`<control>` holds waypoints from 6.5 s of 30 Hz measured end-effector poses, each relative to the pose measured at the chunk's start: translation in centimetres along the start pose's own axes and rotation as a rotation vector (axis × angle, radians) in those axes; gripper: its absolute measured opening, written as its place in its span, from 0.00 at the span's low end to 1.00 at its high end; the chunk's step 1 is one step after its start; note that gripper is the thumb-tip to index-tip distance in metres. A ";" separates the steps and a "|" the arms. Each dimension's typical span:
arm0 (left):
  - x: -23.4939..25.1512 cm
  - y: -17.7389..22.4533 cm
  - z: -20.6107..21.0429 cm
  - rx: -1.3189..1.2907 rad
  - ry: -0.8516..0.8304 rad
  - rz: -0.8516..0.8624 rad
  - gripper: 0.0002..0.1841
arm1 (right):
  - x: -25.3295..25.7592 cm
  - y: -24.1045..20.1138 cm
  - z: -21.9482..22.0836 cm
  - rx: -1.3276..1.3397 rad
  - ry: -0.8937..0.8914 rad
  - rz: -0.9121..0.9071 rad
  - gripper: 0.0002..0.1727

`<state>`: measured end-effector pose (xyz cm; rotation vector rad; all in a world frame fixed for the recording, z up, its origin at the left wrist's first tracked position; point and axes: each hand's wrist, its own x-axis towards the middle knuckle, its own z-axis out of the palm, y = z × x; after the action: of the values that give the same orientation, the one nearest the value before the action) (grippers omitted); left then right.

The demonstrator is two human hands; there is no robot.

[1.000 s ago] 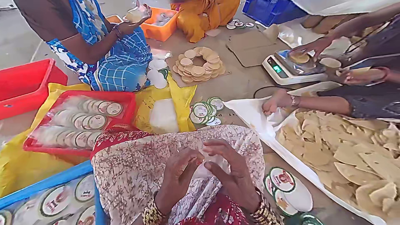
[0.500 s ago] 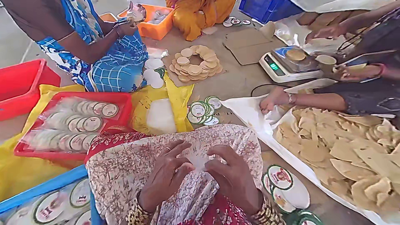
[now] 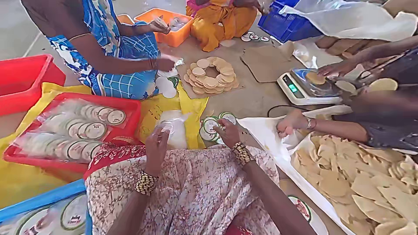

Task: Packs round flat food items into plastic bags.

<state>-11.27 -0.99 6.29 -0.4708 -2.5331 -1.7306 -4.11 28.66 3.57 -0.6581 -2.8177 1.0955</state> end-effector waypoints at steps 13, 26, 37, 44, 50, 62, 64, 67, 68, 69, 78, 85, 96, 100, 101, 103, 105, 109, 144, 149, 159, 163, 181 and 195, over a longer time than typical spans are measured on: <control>2.8 -3.0 3.2 -0.555 0.050 -0.457 0.13 | 7.9 0.4 4.4 -0.341 -0.282 0.359 0.45; 2.5 -3.1 3.8 -0.611 0.014 -0.531 0.13 | 13.2 1.6 2.1 0.318 0.143 0.303 0.16; 1.8 -4.2 4.1 -0.629 -0.030 -0.540 0.15 | 33.1 -1.7 -1.9 -0.405 0.041 0.142 0.35; 1.7 -4.1 4.0 -0.623 -0.018 -0.557 0.14 | 34.1 -5.0 -2.1 -0.698 -0.203 0.273 0.46; 1.7 -4.0 4.0 -0.661 -0.029 -0.551 0.15 | 32.6 -8.2 -2.6 -0.869 -0.232 0.247 0.51; 1.7 -3.9 4.1 -0.663 -0.020 -0.565 0.15 | 22.5 -2.8 -1.2 -0.563 0.071 0.072 0.20; 1.8 -3.9 4.2 -0.655 -0.024 -0.559 0.16 | 20.4 -1.0 0.0 -0.535 0.039 0.132 0.22; 2.2 -4.0 4.3 -0.690 -0.050 -0.618 0.25 | 18.0 -0.1 0.6 -0.467 0.000 0.228 0.23; 2.4 -3.9 4.3 -0.706 -0.053 -0.664 0.29 | 16.5 -0.4 0.7 -0.419 0.046 0.165 0.20; 2.6 -3.7 4.3 -0.729 -0.057 -0.714 0.32 | 14.8 -0.9 1.0 -0.367 0.107 0.049 0.17; 0.8 -3.7 5.5 -0.860 -0.311 -0.797 0.18 | -1.1 -6.9 9.0 -0.301 0.161 -0.801 0.10; -1.1 -4.9 6.0 -0.586 -0.342 -0.640 0.23 | -9.8 -6.4 2.5 -0.152 -0.178 -0.430 0.31; -3.1 -5.5 5.9 -0.552 -0.338 -0.492 0.28 | -28.5 15.8 -8.3 -0.081 0.375 0.767 0.30; -3.8 -5.7 6.0 -0.520 -0.328 -0.486 0.28 | -29.7 19.7 -7.7 -0.133 0.211 1.018 0.50; -4.0 -5.6 6.0 -0.514 -0.324 -0.481 0.28 | -29.3 19.6 -7.6 -0.145 0.206 1.039 0.49; -4.5 -5.1 6.1 -0.517 -0.310 -0.457 0.28 | -28.5 19.6 -7.6 -0.110 0.204 1.072 0.41; -5.2 -4.6 6.0 -0.540 -0.311 -0.430 0.29 | -28.0 19.4 -7.8 -0.040 0.177 1.086 0.32; -7.0 -2.3 6.1 -0.621 -0.307 -0.421 0.31 | -28.3 19.0 -7.8 0.077 0.302 1.039 0.26; -10.0 4.7 7.1 -0.333 -0.409 -0.001 0.19 | -23.7 -4.0 -4.4 1.152 -0.050 0.287 0.15; -10.2 5.3 7.5 -0.102 -0.466 0.238 0.16 | -24.1 -6.6 -2.9 1.324 -0.201 0.326 0.15; -11.3 6.7 6.6 0.103 -0.721 0.443 0.29 | -23.4 -5.9 -2.7 1.139 0.140 0.500 0.14; -11.6 6.0 7.0 -0.120 -0.816 0.310 0.35 | -23.4 -5.0 -2.0 1.019 0.346 0.399 0.17; -13.0 5.9 9.0 -0.294 -0.517 0.213 0.24 | -24.8 0.2 -0.7 0.289 0.366 -0.160 0.13; -10.9 6.9 8.9 0.184 -0.666 0.342 0.24 | -24.5 -5.9 -3.5 1.103 0.007 0.338 0.19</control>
<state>2.16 6.96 6.97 -1.5771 -2.7218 -1.3515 16.60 17.07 12.68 -0.9368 -1.6308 2.3201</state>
